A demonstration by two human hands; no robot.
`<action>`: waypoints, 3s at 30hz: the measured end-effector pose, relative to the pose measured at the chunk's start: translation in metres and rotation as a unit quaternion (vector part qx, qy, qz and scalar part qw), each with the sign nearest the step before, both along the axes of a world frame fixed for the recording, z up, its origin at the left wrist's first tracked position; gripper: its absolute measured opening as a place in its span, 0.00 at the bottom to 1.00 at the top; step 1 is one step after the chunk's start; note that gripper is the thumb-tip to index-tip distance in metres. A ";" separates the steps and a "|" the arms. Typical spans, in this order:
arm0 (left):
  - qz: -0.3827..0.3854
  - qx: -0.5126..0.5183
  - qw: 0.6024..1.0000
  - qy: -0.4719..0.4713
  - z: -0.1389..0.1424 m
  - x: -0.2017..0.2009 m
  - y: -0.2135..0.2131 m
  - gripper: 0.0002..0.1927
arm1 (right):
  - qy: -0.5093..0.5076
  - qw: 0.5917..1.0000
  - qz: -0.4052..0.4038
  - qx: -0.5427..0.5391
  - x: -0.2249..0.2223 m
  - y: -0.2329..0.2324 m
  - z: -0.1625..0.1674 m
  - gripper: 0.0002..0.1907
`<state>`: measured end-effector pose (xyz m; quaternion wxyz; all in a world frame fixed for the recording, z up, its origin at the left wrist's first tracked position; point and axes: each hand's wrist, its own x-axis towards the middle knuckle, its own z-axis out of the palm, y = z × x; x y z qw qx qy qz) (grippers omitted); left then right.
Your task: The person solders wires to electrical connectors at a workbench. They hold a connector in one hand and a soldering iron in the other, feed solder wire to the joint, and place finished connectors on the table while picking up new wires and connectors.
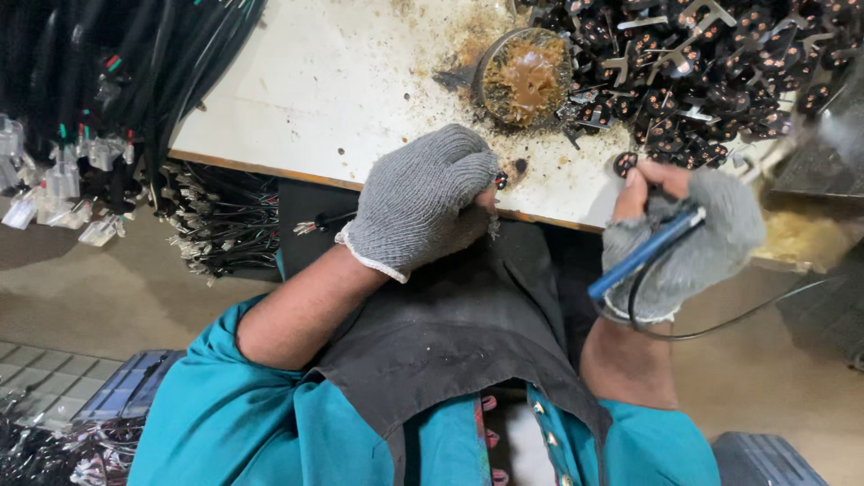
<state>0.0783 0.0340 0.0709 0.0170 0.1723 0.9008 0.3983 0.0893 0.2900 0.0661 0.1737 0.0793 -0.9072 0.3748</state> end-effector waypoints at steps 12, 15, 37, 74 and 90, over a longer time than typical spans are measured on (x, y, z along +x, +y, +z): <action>-0.016 0.012 1.000 -0.012 0.000 -0.001 -0.001 0.14 | -0.114 0.991 0.000 -0.073 0.005 -0.033 0.027 0.07; -0.009 -0.003 1.000 -0.004 0.000 0.001 0.000 0.13 | -0.093 0.995 0.023 0.012 0.004 -0.031 0.024 0.09; -0.020 -0.002 1.000 -0.016 -0.002 -0.003 0.000 0.16 | -0.138 0.989 0.055 -0.006 0.001 -0.060 0.002 0.05; 0.061 0.043 0.997 0.037 0.005 0.012 0.005 0.10 | -0.086 0.990 0.103 -0.046 0.006 -0.041 0.010 0.09; 0.000 0.031 0.990 -0.140 0.024 0.029 -0.022 0.21 | -0.029 0.974 0.212 -0.071 -0.002 -0.041 0.030 0.18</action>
